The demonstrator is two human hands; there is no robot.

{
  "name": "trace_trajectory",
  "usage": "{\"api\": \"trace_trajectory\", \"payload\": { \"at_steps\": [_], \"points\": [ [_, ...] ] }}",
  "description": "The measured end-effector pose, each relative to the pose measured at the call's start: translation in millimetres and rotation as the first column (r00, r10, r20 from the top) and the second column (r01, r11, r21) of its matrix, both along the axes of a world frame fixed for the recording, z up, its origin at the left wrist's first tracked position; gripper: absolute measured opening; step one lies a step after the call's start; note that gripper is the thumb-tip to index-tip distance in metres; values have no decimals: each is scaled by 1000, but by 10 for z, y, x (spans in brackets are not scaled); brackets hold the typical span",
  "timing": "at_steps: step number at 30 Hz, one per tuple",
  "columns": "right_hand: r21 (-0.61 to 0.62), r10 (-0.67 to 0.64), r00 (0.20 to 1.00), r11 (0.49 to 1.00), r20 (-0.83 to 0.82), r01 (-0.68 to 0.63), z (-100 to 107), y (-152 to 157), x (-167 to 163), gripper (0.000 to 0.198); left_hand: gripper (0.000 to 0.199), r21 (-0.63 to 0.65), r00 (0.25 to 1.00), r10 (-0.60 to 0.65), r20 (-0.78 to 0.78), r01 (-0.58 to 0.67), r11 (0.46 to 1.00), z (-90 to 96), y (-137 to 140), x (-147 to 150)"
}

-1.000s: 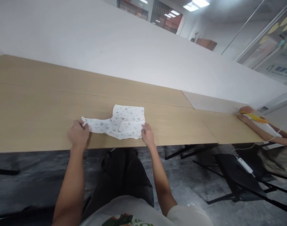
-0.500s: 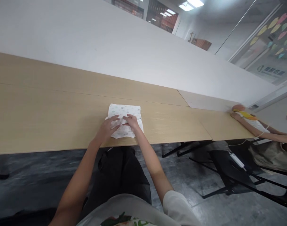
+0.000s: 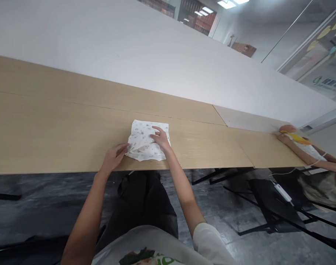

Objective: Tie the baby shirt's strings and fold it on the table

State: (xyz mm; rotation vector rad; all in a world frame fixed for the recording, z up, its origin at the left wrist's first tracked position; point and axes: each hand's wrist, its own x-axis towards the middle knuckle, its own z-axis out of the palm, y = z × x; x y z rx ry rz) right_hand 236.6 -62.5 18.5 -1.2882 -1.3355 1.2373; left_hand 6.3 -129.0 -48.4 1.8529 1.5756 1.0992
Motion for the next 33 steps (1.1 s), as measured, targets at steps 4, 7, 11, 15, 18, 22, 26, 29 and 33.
{"api": "trace_trajectory", "payload": {
  "at_steps": [4, 7, 11, 15, 18, 22, 26, 29, 33],
  "points": [
    [-14, -11, 996, 1000, 88, 12, -56, -21, 179, 30, 62, 40, 998, -42, -54, 44, 998, -3, -30, 25],
    [-43, -8, 993, 999, 122, 14, -79, -47, 284, 31, 57, 75, 994, -49, -93, 56, 996, -38, -28, 48],
    [-42, -4, 982, 999, 191, 13, -196, -78, 369, 33, 51, 106, 989, -48, -138, 63, 992, -98, -11, 71],
    [-71, 1, 968, 997, 250, 18, -386, -86, 397, 34, 45, 145, 979, -17, -201, 47, 988, -127, -7, 72],
    [-48, -11, 950, 998, 312, 27, -481, -74, 410, 35, 42, 156, 972, -11, -236, 49, 987, -119, -2, 77],
    [-8, -18, 916, 1000, 400, 23, -521, -37, 436, 36, 40, 158, 965, -44, -260, 87, 984, -83, -2, 119],
    [83, -53, 863, 996, 503, 13, -531, 3, 450, 37, 39, 132, 960, -70, -273, 109, 985, -53, -29, 174],
    [145, -59, 833, 989, 551, -25, -538, 9, 447, 37, 39, 101, 954, -99, -284, 132, 986, -51, -59, 194],
    [208, -63, 771, 974, 634, -91, -527, -31, 436, 39, 42, 103, 943, -115, -313, 154, 983, -29, -73, 188]
  ]
}}
